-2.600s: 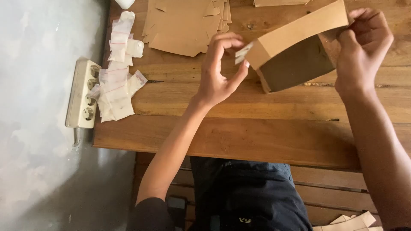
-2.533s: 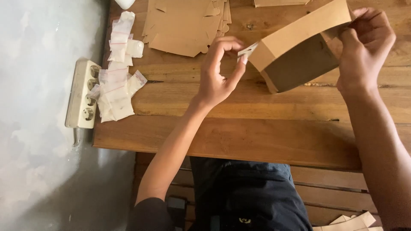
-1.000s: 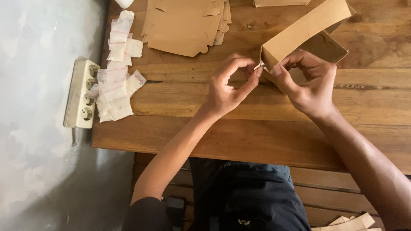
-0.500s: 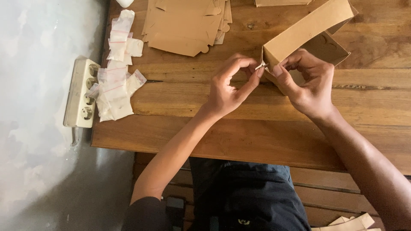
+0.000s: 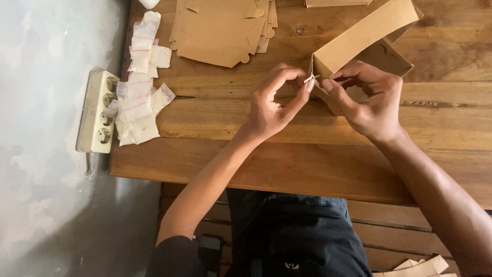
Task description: Folding flat cardboard templates into boxes, placing a small plastic packet inside each, and stacking the finished boxes on a wooden table.
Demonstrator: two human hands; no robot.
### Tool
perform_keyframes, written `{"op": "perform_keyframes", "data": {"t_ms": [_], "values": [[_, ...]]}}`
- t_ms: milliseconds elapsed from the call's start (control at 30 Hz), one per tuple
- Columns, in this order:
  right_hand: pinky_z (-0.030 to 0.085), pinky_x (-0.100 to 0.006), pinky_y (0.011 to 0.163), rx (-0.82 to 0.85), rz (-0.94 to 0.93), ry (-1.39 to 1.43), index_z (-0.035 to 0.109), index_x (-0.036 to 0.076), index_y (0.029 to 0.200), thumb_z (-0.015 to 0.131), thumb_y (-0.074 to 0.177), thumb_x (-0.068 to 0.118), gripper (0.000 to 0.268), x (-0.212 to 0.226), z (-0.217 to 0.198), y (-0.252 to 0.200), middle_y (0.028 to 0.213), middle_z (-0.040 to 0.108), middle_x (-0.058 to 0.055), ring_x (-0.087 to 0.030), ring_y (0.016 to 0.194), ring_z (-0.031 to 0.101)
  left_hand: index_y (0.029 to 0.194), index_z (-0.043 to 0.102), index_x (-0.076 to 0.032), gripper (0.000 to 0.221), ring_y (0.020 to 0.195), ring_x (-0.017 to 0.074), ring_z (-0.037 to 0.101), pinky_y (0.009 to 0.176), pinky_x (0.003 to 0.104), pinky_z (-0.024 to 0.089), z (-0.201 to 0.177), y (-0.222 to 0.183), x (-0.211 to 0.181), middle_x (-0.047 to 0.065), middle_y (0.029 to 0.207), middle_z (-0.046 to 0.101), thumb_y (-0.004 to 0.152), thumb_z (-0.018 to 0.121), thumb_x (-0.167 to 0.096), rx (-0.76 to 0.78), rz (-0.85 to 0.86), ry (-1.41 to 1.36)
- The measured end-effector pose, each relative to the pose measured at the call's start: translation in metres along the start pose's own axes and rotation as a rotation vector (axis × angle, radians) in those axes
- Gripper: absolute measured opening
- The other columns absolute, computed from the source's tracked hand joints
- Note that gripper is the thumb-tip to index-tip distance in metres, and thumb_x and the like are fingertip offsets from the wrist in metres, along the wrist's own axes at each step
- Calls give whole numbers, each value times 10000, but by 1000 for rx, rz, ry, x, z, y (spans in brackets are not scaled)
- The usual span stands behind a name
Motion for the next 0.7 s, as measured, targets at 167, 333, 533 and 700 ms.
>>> {"op": "perform_keyframes", "data": {"t_ms": [167,333,533,700], "values": [[574,-377,795,-8,-10,-8,690,-106,1014,791,1023,-78,105,3,1,0,857,664,-205,-285,832,702,1020,705,-58,57,743,134,671,681,285,588,1,0,1,40,839,656,964,714,-53,14,-3,-17],[552,-381,794,-6,1,-20,686,-114,1029,796,1008,-79,117,4,1,0,815,651,-211,-261,788,660,1024,703,-51,59,746,141,668,668,280,587,2,0,1,48,838,656,966,710,-62,19,21,-15],[545,-355,761,8,33,-31,699,-75,1004,807,1021,-38,115,7,3,1,806,670,-176,-250,783,697,1009,703,-44,56,753,146,675,662,279,592,4,-2,-1,53,840,664,954,714,-41,45,31,-16],[522,-333,784,26,62,-96,718,-47,1001,804,1011,-15,92,4,3,-1,754,676,-147,-235,762,701,1037,698,-46,63,768,129,654,668,273,592,2,-3,-1,53,855,659,974,692,-52,-6,25,-7]]}}
Point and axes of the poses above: each hand's wrist, its own y-axis towards the middle knuckle, its own z-axis out of the palm, x = y × z, the point moved 9 cm from there along y, towards the middle knuckle
